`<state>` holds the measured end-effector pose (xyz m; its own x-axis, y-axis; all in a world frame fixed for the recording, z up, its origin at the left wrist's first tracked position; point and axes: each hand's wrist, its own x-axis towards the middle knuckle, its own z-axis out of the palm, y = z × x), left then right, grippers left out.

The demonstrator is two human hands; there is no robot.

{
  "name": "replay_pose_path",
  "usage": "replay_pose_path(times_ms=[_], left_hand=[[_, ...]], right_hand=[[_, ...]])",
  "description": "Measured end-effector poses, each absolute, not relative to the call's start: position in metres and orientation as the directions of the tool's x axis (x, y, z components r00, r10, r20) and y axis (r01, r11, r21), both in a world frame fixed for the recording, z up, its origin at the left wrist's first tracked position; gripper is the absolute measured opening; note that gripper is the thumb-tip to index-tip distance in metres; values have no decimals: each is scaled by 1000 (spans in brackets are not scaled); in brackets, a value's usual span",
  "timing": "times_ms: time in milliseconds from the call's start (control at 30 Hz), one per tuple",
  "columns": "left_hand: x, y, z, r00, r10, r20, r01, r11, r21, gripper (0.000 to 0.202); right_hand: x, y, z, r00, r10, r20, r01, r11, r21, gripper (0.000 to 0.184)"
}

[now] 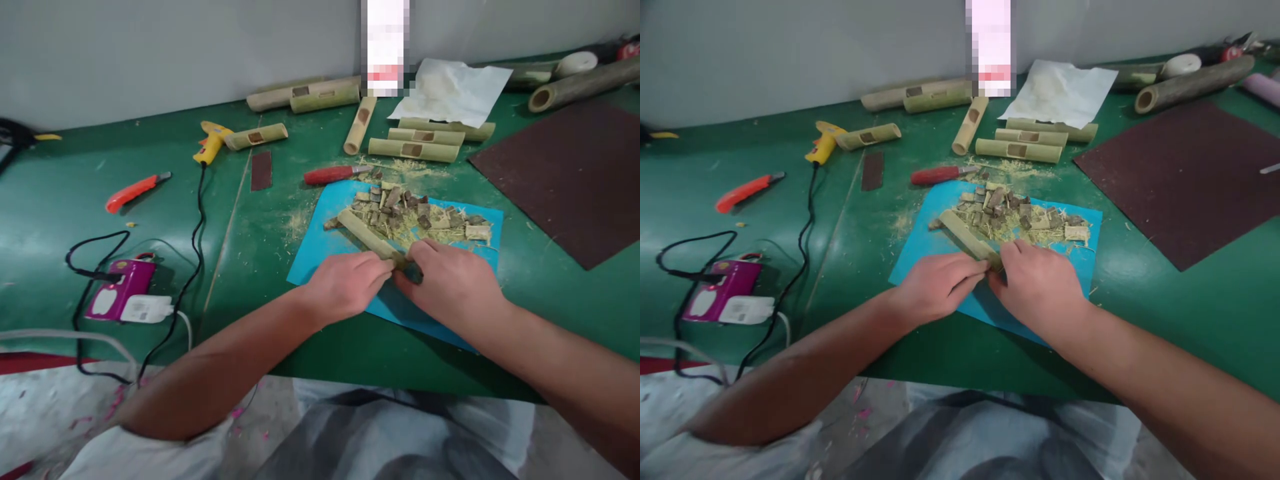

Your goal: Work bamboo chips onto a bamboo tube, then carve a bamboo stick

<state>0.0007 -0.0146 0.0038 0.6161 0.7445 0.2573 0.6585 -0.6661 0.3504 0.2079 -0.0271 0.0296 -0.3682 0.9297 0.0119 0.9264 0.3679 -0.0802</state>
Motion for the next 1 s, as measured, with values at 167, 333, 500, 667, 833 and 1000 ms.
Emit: replay_pose_path(times_ms=[167, 333, 500, 667, 833, 1000], left_hand=[[-11, -1, 1, 363, 857, 367, 803, -487, 343, 29], [-10, -3, 0, 561, 774, 292, 701, -633, 330, 30], [-11, -2, 0, 385, 840, 383, 784, -516, 344, 29], [-11, -2, 1, 540, 790, 290, 712, -613, 342, 30], [-18, 6, -3, 395, 839, 373, 795, -516, 320, 31], [-15, 4, -4, 442, 817, 371, 745, -564, 355, 28]], right_hand=[[207, -27, 29, -346, 938, 12, 935, 346, -77, 28], [207, -29, 29, -401, 915, 32, 913, 403, -70, 27], [209, -30, 28, -407, 912, 43, 911, 409, -50, 27], [208, -31, 28, -447, 894, 25, 893, 447, -45, 25], [207, -31, 29, -452, 892, 11, 891, 452, -41, 25], [209, -31, 27, -456, 889, 34, 888, 457, -41, 27]])
